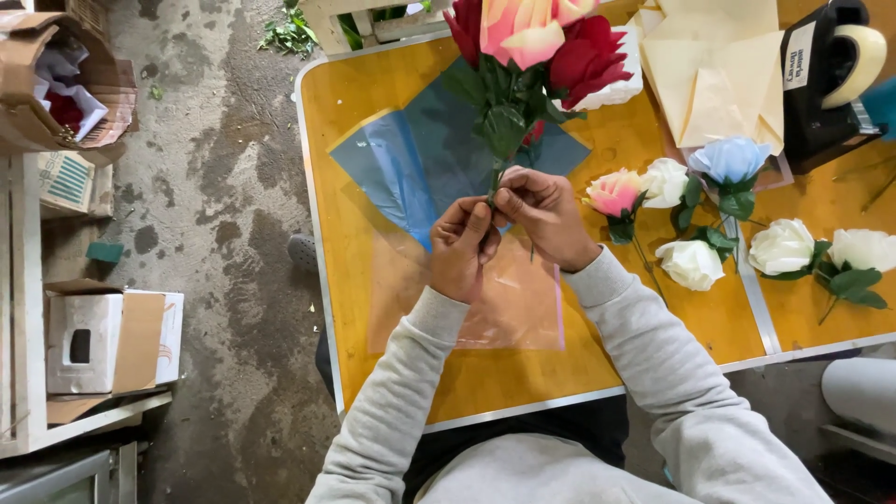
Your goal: The person arranges a bouquet of artificial flowers on a wooden table. They gather stems of red, pink, and blue roses, securing them together with tape. The person then wraps the base of the bouquet in blue and pink cellophane paper.
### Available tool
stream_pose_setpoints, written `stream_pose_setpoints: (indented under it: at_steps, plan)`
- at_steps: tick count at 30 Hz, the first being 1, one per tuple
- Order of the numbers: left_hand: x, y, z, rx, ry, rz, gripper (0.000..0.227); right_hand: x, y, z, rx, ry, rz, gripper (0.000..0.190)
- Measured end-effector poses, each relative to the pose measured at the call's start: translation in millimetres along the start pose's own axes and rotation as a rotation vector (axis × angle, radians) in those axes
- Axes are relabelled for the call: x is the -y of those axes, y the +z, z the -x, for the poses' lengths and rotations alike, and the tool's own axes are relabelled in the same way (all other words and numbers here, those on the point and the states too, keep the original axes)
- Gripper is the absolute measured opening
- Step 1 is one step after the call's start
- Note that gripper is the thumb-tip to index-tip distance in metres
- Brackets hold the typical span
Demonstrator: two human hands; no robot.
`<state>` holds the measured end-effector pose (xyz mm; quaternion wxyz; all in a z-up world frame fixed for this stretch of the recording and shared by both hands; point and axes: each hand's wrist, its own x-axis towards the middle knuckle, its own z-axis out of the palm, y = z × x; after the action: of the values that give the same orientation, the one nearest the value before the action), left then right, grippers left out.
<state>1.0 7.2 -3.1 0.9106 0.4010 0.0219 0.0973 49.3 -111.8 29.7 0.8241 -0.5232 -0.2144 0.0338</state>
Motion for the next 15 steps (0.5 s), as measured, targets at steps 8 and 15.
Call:
stream_pose_setpoints:
  at_steps: [8, 15]
  plan:
    - [5.9, -9.3, -1.2, 0.058, -0.039, 0.04, 0.014, -21.4, -8.6, 4.0, 0.026, 0.092, -0.16, 0.011]
    - [5.9, -5.6, -1.4, 0.08, -0.082, 0.108, 0.011, -15.8, -7.2, 1.5, 0.002, 0.018, -0.083, 0.006]
